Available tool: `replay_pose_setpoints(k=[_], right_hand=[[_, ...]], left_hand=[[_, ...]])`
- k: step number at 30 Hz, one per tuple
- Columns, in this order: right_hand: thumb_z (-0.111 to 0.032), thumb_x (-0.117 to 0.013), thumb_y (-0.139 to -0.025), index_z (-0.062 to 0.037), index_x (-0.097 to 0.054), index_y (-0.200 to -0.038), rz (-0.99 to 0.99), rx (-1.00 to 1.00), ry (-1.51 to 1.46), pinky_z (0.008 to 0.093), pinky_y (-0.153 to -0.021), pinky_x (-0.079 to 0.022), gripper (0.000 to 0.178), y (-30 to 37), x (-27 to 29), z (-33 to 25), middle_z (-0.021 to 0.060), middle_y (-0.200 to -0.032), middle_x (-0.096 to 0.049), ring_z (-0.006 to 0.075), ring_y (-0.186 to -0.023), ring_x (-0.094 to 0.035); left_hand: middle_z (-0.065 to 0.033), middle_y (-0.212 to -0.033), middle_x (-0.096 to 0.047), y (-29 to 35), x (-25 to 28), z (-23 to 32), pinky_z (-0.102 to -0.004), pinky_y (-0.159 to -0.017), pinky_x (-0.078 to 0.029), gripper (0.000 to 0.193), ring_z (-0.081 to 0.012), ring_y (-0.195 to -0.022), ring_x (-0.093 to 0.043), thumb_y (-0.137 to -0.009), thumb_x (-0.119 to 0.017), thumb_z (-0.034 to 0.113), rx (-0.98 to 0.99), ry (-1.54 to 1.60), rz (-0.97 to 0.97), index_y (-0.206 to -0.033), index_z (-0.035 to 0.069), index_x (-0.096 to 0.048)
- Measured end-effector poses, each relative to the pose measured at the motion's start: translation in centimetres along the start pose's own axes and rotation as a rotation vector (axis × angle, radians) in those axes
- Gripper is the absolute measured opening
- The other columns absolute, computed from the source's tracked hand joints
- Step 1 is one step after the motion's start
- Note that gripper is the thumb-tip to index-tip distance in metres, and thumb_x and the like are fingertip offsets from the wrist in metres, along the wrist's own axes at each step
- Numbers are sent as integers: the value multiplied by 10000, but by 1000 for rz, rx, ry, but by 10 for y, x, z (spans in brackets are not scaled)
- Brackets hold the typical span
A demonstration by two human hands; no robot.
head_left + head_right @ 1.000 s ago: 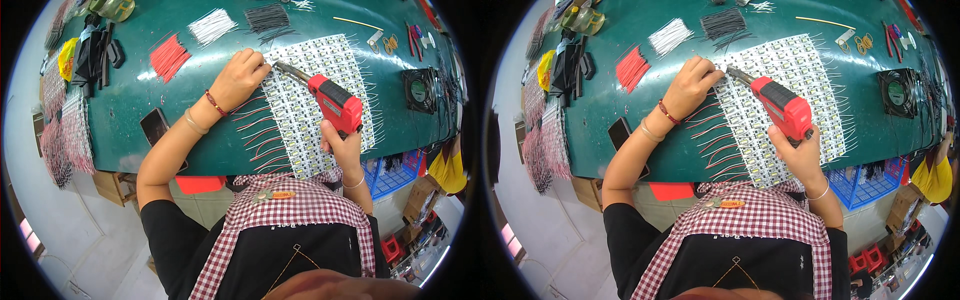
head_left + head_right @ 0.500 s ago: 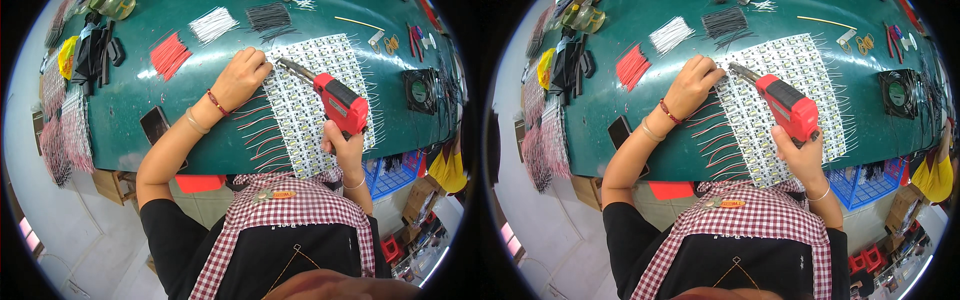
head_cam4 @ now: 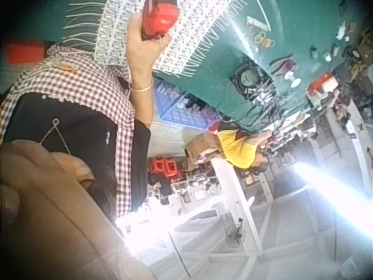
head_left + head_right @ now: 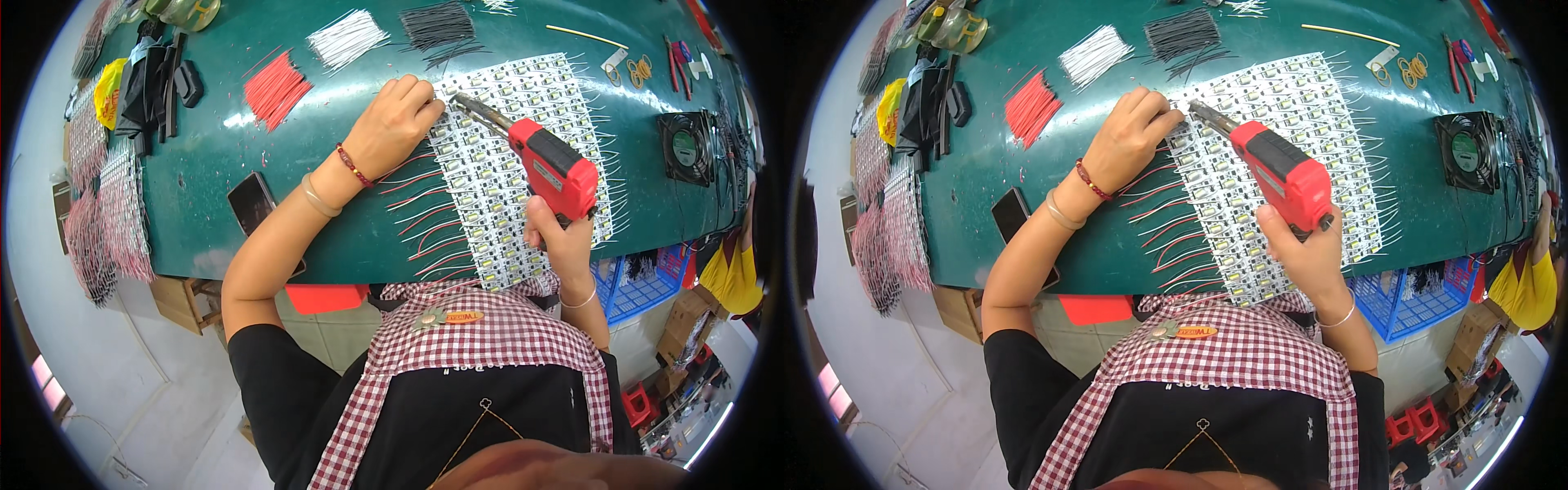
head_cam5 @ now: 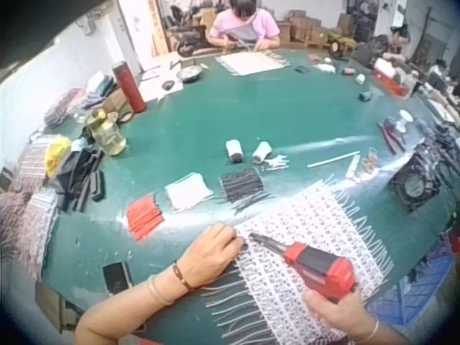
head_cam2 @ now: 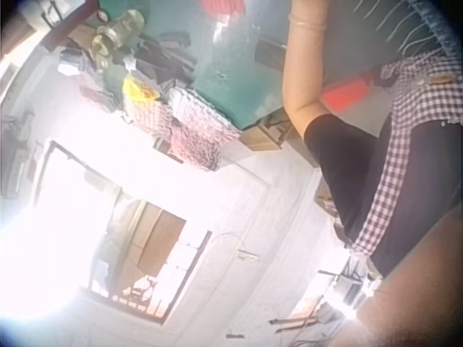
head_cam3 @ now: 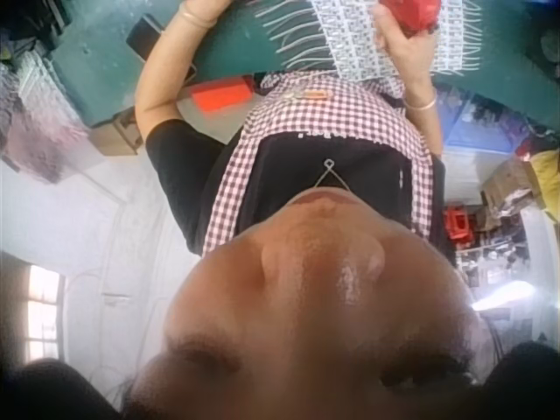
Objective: The person uses a soldering iron to attach red and black wires to a large LED panel. They pick up individual wires from piles on the table, place them on the panel, and apply heat to secure them. The process is repeated for multiple connection points across the panel.
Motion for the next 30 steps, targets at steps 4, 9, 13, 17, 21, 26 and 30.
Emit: replay_pose_setpoints(k=[4,9,13,17,21,26,30], right_hand=[[-122,-593,-912,70,-560,-1045,1,24,-75,248,-462,-435,236,2,2,-4,30,-553,-527,95,-444,-496],[-92,-561,-912,118,-503,-1181,-45,6,-89,258,-472,-459,346,0,3,-4,38,-563,-513,101,-439,-489],[-90,-555,-913,118,-510,-1150,-54,-13,-77,260,-470,-465,318,-3,0,2,40,-559,-510,100,-431,-483],[-98,-556,-916,110,-514,-1130,-55,-31,-115,259,-453,-457,301,-6,-2,2,41,-556,-508,100,-417,-474],[-102,-570,-914,90,-531,-1099,-55,5,-176,251,-427,-436,270,-8,-1,3,36,-559,-513,95,-407,-472],[-95,-571,-917,98,-533,-1118,-29,18,-318,244,-422,-415,281,-5,5,-2,32,-565,-513,96,-415,-477],[-89,-562,-913,107,-524,-1122,-35,-3,-332,250,-432,-430,290,-6,5,-3,38,-567,-504,100,-413,-470]], left_hand=[[-78,-853,-524,0,0,0,-338,-721,-443,220,-238,-807,-523,-709,-588,-27,-11,-12,3,-917,23,-638],[-77,-853,-526,0,-1,1,-337,-718,-440,209,-237,-805,-525,-715,-586,-20,-24,-48,-14,-913,23,-640],[-77,-855,-528,0,-2,0,-338,-719,-440,205,-238,-810,-527,-718,-589,-17,-25,-40,-18,-914,20,-636],[-77,-860,-529,0,-2,1,-339,-720,-438,201,-238,-816,-527,-723,-592,-8,-30,-49,-12,-918,21,-632],[-77,-863,-528,0,-2,1,-337,-720,-436,201,-238,-817,-525,-724,-590,-8,-30,-50,-7,-918,24,-632],[-77,-862,-525,-1,-3,3,-337,-715,-435,208,-237,-811,-523,-723,-588,-13,-37,-45,-4,-922,27,-632],[-76,-861,-525,1,-5,2,-336,-713,-435,213,-236,-809,-522,-724,-587,-11,-37,-53,-9,-929,28,-631]])
Point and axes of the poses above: each hand's wrist, its own y-axis away from the middle knuckle, its own x-axis out of the back of the hand, z = x × y, the point moved 6 cm from there along -y, towards the middle knuckle
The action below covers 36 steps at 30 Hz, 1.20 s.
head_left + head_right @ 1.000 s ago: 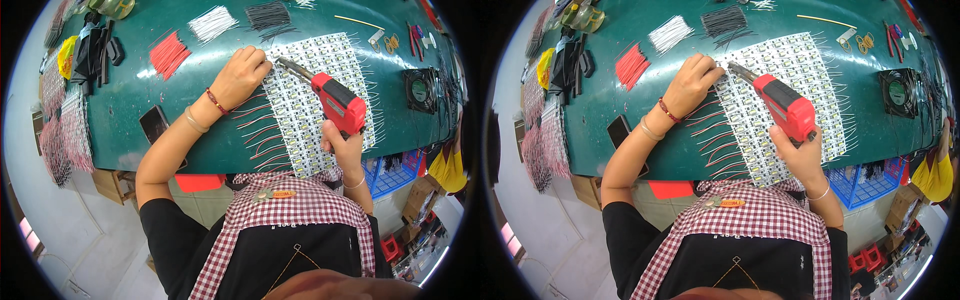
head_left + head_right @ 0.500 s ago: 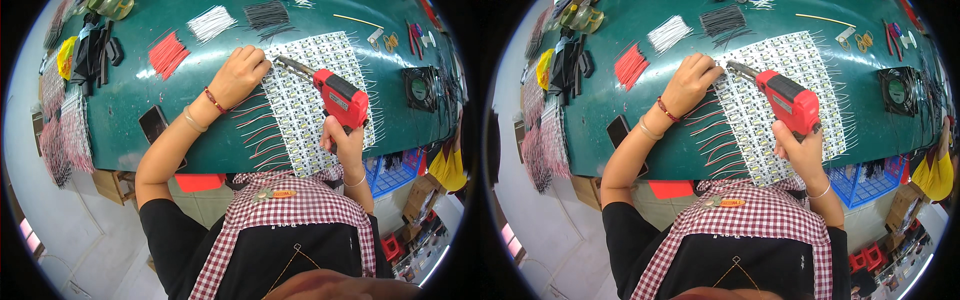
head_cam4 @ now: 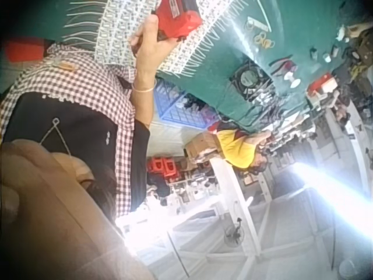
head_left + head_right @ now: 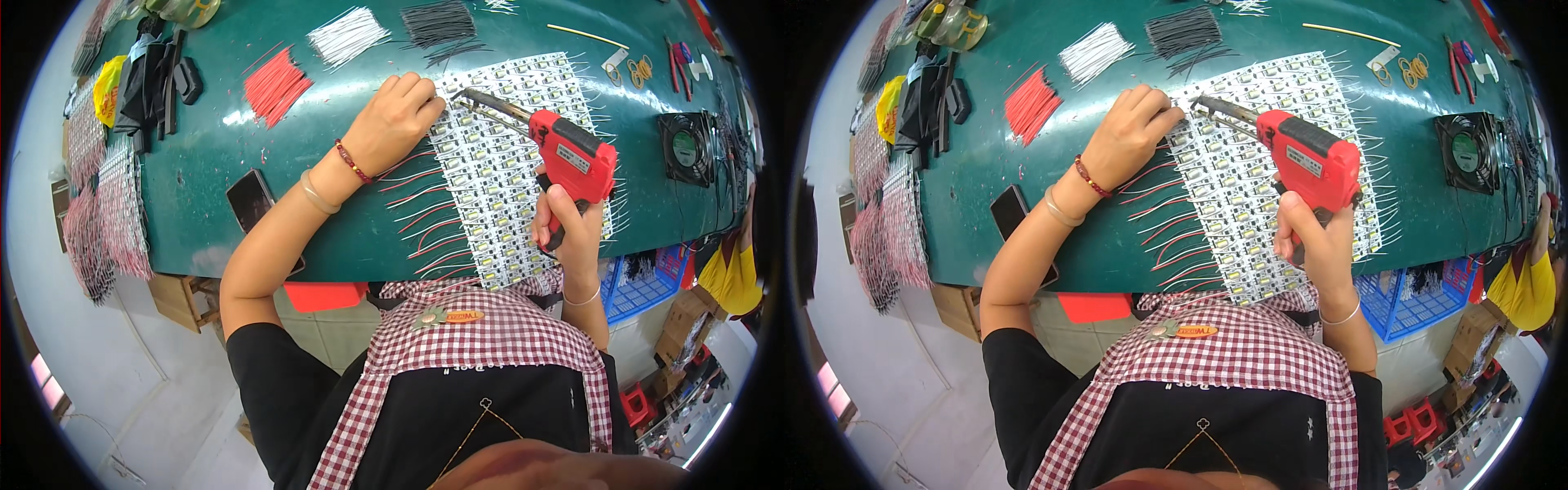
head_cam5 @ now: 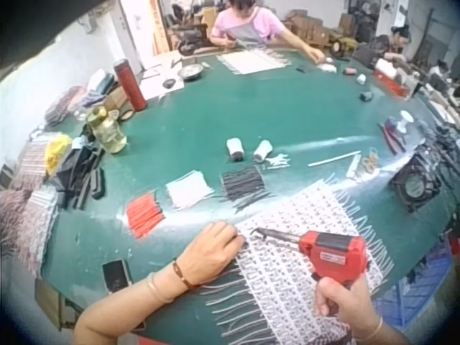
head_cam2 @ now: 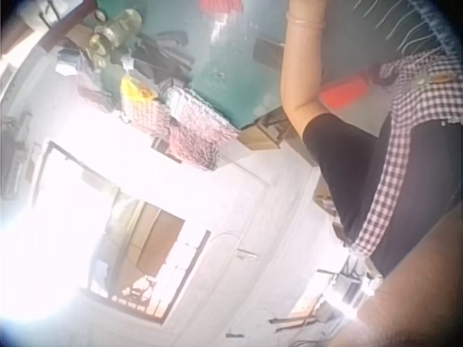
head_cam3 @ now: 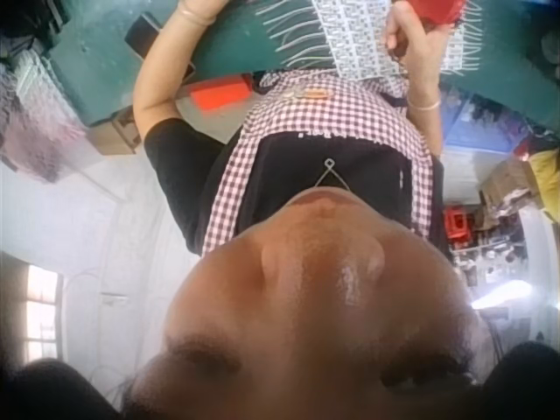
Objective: The person uses a soldering iron to attach red and black wires to a large LED panel. They pick up individual wires from piles on the table, place them on the panel, and apply heat to secure them. The process is repeated for multiple connection points across the panel.
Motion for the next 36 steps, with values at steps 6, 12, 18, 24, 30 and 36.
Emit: replay_pose_setpoints(k=[6,12,18,24,30,36], right_hand=[[-105,-554,-920,105,-515,-1128,17,46,-90,265,-426,-449,298,3,3,-2,53,-579,-509,110,-402,-467],[-283,-545,-960,67,-475,-1203,168,409,-152,302,-470,-497,433,16,76,-43,68,-635,-516,127,-419,-491],[-271,-507,-994,40,-490,-1215,580,697,82,297,-546,-467,382,68,193,-116,64,-675,-520,120,-497,-481],[-210,-579,-950,17,-570,-1084,958,770,85,287,-490,-420,264,70,295,-105,47,-644,-507,120,-473,-449],[-239,-629,-926,-28,-621,-987,1023,607,22,243,-466,-374,221,52,333,-96,3,-619,-466,92,-472,-395],[-292,-492,-994,12,-478,-1217,511,682,-76,276,-550,-392,377,63,243,-85,32,-677,-455,102,-525,-412]], left_hand=[[-74,-859,-525,1,0,0,-341,-723,-431,206,-233,-813,-525,-724,-587,-6,1,-25,-17,-922,33,-632],[-77,-846,-530,-5,7,0,-361,-726,-429,208,-249,-812,-529,-717,-597,5,0,-3,-46,-919,38,-632],[-95,-847,-570,-9,40,3,-372,-704,-442,236,-272,-788,-554,-707,-612,-92,166,84,69,-911,20,-643],[-103,-838,-595,-12,27,26,-356,-682,-477,174,-272,-782,-579,-754,-654,-91,257,234,19,-895,11,-655],[-125,-822,-596,-10,26,30,-375,-682,-476,150,-304,-766,-574,-749,-656,-79,309,239,52,-869,7,-628],[-134,-820,-572,8,15,14,-383,-687,-474,134,-314,-776,-574,-747,-668,-47,347,211,59,-860,1,-614]])
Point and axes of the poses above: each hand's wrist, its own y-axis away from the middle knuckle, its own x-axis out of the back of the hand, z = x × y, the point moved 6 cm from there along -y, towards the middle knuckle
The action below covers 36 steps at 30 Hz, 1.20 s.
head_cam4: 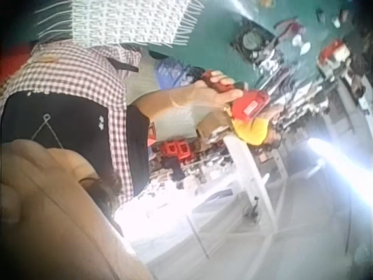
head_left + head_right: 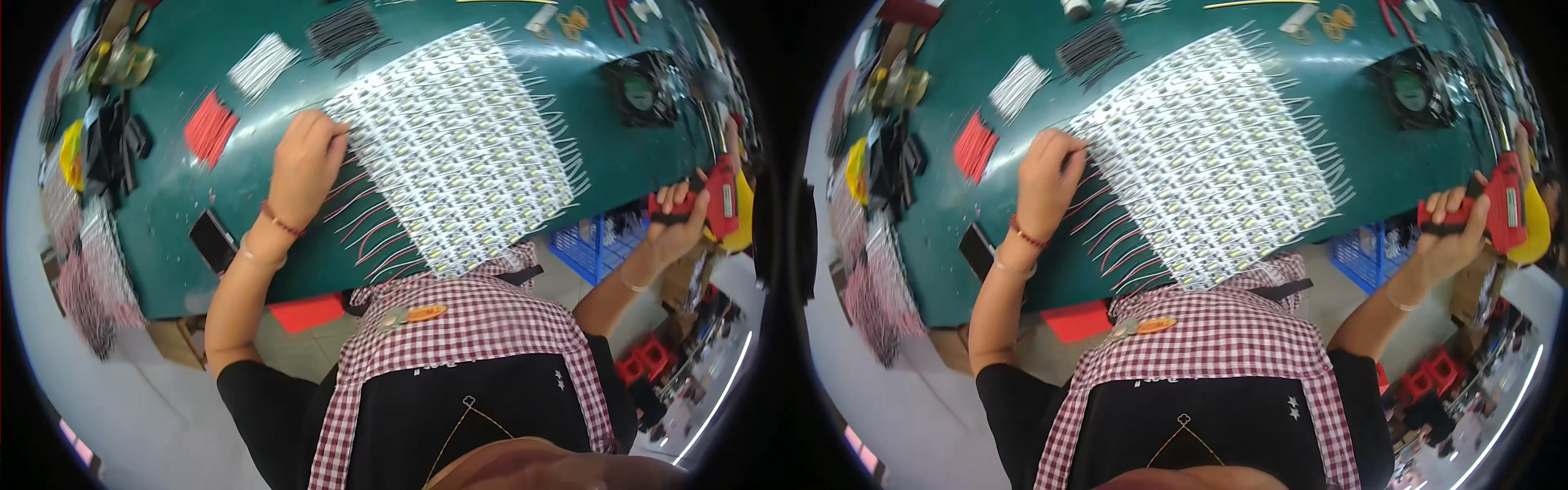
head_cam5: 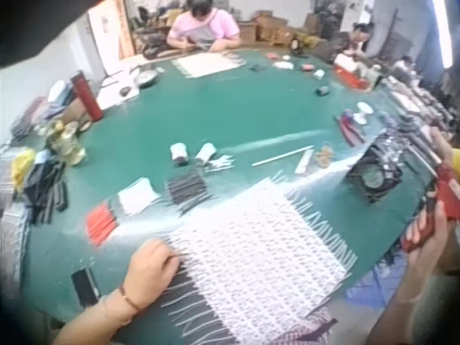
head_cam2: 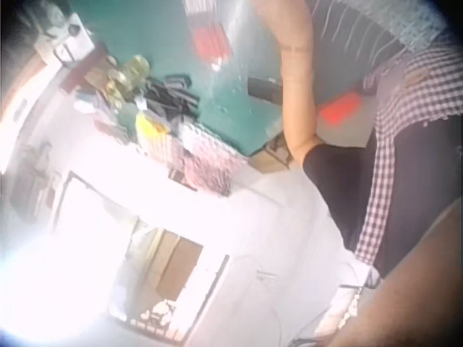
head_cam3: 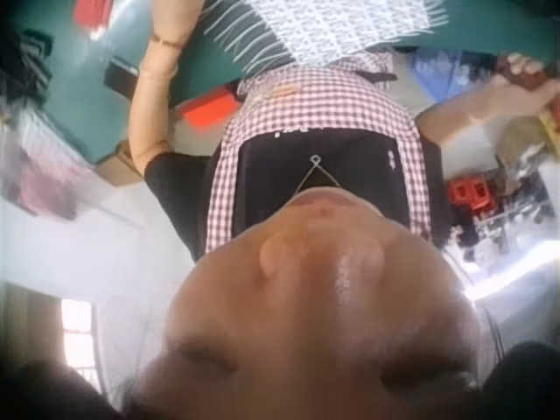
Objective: The person uses a soldering iron to attach red and black wires to a large LED panel. They pick up individual wires from piles on the table, place them on the panel, and apply heat to secure them. The process is repeated for multiple connection points across the panel.
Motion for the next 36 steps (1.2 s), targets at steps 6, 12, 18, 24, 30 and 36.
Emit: replay_pose_setpoints(k=[6,12,18,24,30,36], right_hand=[[-325,-521,-979,47,-447,-1238,-340,-344,-86,253,-469,-414,459,76,-109,36,43,-648,-460,101,-442,-417],[-219,-605,-922,68,-507,-1163,-441,-638,94,243,-420,-395,387,120,-160,70,36,-582,-501,98,-421,-455],[-117,-668,-879,5,-617,-949,-503,-708,222,225,-431,-397,150,133,-180,87,6,-600,-563,73,-465,-522],[-126,-697,-864,-4,-619,-902,-530,-669,275,212,-433,-404,149,135,-183,92,-7,-617,-571,52,-476,-517],[-131,-729,-833,-17,-636,-887,-592,-601,415,211,-458,-394,157,136,-180,96,-26,-628,-577,36,-487,-493],[-136,-738,-821,-18,-651,-888,-575,-585,408,218,-491,-386,162,134,-184,89,-42,-634,-580,31,-522,-481]], left_hand=[[-96,-794,-562,-1,-12,1,-353,-627,-473,174,-265,-724,-572,-735,-680,-38,-126,-84,-2,-899,16,-657],[-70,-767,-539,2,-16,6,-334,-598,-472,251,-224,-700,-549,-707,-635,-55,-208,-129,-28,-934,44,-678],[-70,-786,-525,-3,-20,7,-327,-630,-471,265,-223,-723,-541,-683,-623,-45,-222,-124,-57,-932,31,-671],[-74,-798,-514,-2,-22,7,-328,-648,-467,254,-227,-743,-530,-684,-614,-44,-208,-116,-75,-925,18,-664],[-76,-806,-508,-4,-22,6,-329,-657,-466,240,-229,-756,-524,-691,-605,-44,-211,-111,-86,-919,14,-654],[-78,-825,-513,-4,-22,7,-331,-682,-470,238,-236,-776,-528,-690,-604,-39,-217,-124,-87,-918,13,-647]])
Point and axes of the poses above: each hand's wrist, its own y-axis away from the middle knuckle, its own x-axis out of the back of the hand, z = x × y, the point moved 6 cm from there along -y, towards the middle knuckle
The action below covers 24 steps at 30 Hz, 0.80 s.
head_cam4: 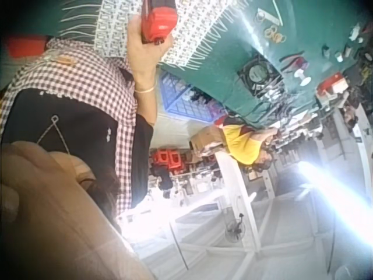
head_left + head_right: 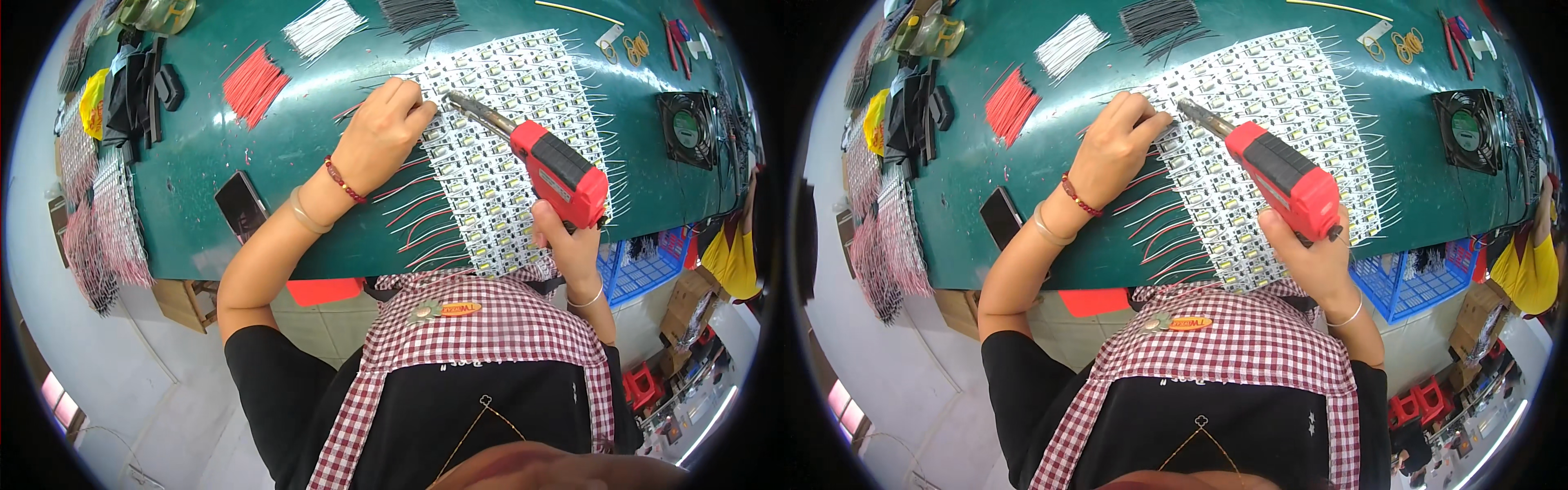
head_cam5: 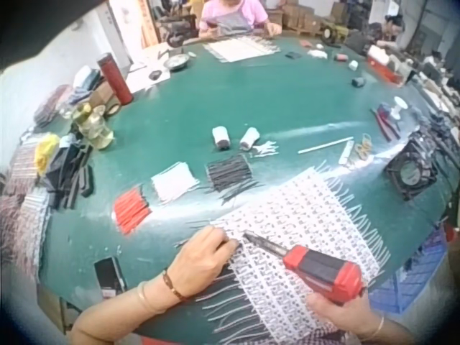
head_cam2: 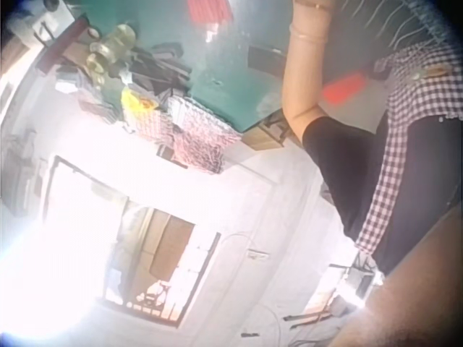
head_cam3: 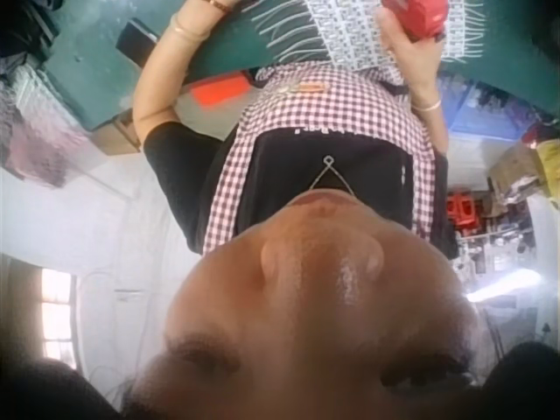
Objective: The person uses a soldering iron to attach red and black wires to a large LED panel. They pick up individual wires from piles on the table, place them on the panel, and apply heat to secure them. The process is repeated for multiple connection points across the panel.
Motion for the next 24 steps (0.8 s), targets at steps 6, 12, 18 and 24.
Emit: replay_pose_setpoints(k=[6,12,18,24], right_hand=[[-143,-744,-813,-12,-668,-885,-18,126,145,236,-517,-417,167,-3,0,1,-27,-645,-609,56,-534,-521],[-131,-754,-801,-9,-671,-860,1,139,143,242,-523,-435,159,0,-1,-2,-20,-675,-621,53,-549,-542],[-130,-746,-817,-19,-646,-925,17,-2,6,210,-494,-405,184,2,2,2,-25,-675,-599,33,-549,-519],[-148,-708,-848,3,-619,-957,-9,-25,-50,214,-453,-398,206,0,-1,6,-4,-632,-573,54,-485,-506]], left_hand=[[-77,-835,-522,0,0,0,-330,-699,-475,243,-237,-793,-535,-689,-602,-39,-1,5,-6,-922,14,-644],[-77,-840,-527,0,0,0,-328,-704,-479,251,-236,-800,-539,-683,-597,-48,1,-4,-17,-921,15,-643],[-78,-840,-527,1,-1,-1,-327,-702,-480,254,-236,-802,-539,-677,-592,-45,-1,-6,-8,-919,14,-642],[-81,-841,-528,1,-2,0,-328,-703,-480,258,-237,-802,-538,-679,-588,-50,-10,-14,-4,-924,10,-642]])
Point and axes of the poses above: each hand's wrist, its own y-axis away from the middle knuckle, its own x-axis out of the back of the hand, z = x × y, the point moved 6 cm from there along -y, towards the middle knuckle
